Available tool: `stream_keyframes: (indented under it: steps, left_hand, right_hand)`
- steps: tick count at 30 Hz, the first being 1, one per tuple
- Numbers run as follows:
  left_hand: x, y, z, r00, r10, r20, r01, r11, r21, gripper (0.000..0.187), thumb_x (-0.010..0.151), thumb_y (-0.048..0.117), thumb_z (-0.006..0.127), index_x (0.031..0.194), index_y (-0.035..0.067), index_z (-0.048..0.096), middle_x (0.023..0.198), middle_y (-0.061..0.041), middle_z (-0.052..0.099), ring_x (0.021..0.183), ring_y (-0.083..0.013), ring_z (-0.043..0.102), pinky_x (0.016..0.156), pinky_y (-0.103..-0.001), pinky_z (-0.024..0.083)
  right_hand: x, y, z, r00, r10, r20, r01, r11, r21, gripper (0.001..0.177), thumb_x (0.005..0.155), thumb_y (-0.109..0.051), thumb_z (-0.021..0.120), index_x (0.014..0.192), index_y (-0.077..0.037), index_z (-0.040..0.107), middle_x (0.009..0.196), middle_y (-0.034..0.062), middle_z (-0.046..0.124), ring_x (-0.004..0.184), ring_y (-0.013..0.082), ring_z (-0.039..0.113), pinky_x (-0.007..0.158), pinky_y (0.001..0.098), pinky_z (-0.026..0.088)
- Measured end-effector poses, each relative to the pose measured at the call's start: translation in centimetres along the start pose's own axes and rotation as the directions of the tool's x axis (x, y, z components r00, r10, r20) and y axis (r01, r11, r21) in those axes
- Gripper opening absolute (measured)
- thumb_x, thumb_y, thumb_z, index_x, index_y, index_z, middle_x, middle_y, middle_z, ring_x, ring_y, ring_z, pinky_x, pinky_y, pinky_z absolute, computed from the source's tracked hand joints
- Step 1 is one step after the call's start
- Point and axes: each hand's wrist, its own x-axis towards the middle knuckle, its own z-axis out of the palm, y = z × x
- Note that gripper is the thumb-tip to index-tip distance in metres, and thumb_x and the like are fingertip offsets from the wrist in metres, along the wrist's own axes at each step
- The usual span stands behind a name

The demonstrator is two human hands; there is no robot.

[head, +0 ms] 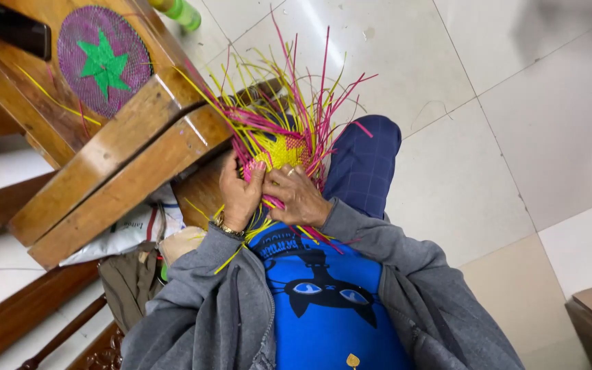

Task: A person is sitting on a chair weaving a colorful mat from thin plastic strands, interlacing them by hand.

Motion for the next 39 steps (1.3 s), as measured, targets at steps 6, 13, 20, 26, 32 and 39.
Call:
stream_keyframes:
  steps: [6,13,20,26,32,39]
  left_hand:
    - [-1.5,0.5,-2.2,0.883,0.422,-0.206,-0.411,0.907,0.095,0.036,0.091,0.02,0.065,0.116,-0.003,0.055,0.113,-0.02,0.055,0.106,-0.0388,0.055,0.093,-0.046,0.044]
    - [0.6,-0.7,-1.0,0.765,0.624,0.158,-0.595,0.779,-0.198,0.026,0.097,0.018,0.049,0.103,-0.001,0.066,0.108,-0.023,0.065,0.105,-0.0408,0.062,0.093,-0.049,0.047]
    - [0.8,-3.3,0.5,0.788,0.584,0.194,-0.486,0.784,-0.386,0.016,0.092,0.014,0.062,0.103,0.004,0.067,0.108,-0.016,0.066,0.104,-0.0372,0.061,0.088,-0.046,0.048]
    - [1.5,-4.2,0.5,0.776,0.574,0.262,-0.435,0.788,-0.436,0.023,0.089,0.013,0.067,0.11,0.005,0.063,0.111,-0.016,0.064,0.108,-0.0368,0.059,0.093,-0.047,0.046]
    - [1.9,-4.8,0.8,0.755,0.597,0.272,-0.47,0.781,-0.41,0.032,0.089,0.016,0.066,0.118,0.004,0.058,0.115,-0.016,0.06,0.11,-0.0379,0.056,0.096,-0.049,0.043]
    - [2.0,-4.8,1.0,0.713,0.651,0.261,-0.547,0.749,-0.374,0.028,0.091,0.017,0.063,0.116,0.006,0.06,0.114,-0.017,0.058,0.109,-0.0384,0.055,0.095,-0.048,0.043]
  right_hand:
    - [0.5,-2.9,-1.5,0.993,-0.043,-0.112,0.042,0.999,-0.009,0.042,0.068,-0.034,0.074,0.104,-0.016,0.064,0.095,0.0066,0.053,0.086,0.03,0.053,0.073,0.0409,0.04]
    - [0.5,-3.9,-1.0,0.982,-0.129,-0.137,0.11,0.984,-0.143,0.025,0.074,-0.031,0.07,0.086,-0.012,0.06,0.088,0.0089,0.052,0.081,0.0323,0.054,0.069,0.0418,0.043]
    - [-3.1,-5.1,-2.7,0.963,0.249,-0.102,-0.242,0.967,0.078,0.049,0.06,-0.003,0.061,0.108,-0.009,0.051,0.101,0.0162,0.049,0.084,0.0452,0.058,0.067,0.0533,0.05]
    - [-7.2,-3.9,-0.3,0.939,0.34,-0.055,-0.334,0.861,-0.382,0.046,0.08,-0.006,0.045,0.126,-0.007,0.047,0.091,0.0168,0.056,0.074,0.0394,0.062,0.065,0.0513,0.048]
    - [-6.6,-0.4,4.3,0.953,0.277,-0.123,-0.275,0.62,-0.735,0.021,0.076,-0.013,0.051,0.094,-0.006,0.06,0.073,0.0111,0.058,0.073,0.0315,0.057,0.067,0.0498,0.038]
    - [-8.4,4.0,8.1,0.838,0.544,-0.046,-0.335,0.447,-0.829,0.025,0.079,-0.018,0.054,0.093,-0.006,0.072,0.093,0.017,0.065,0.09,0.0345,0.051,0.079,0.0567,0.033]
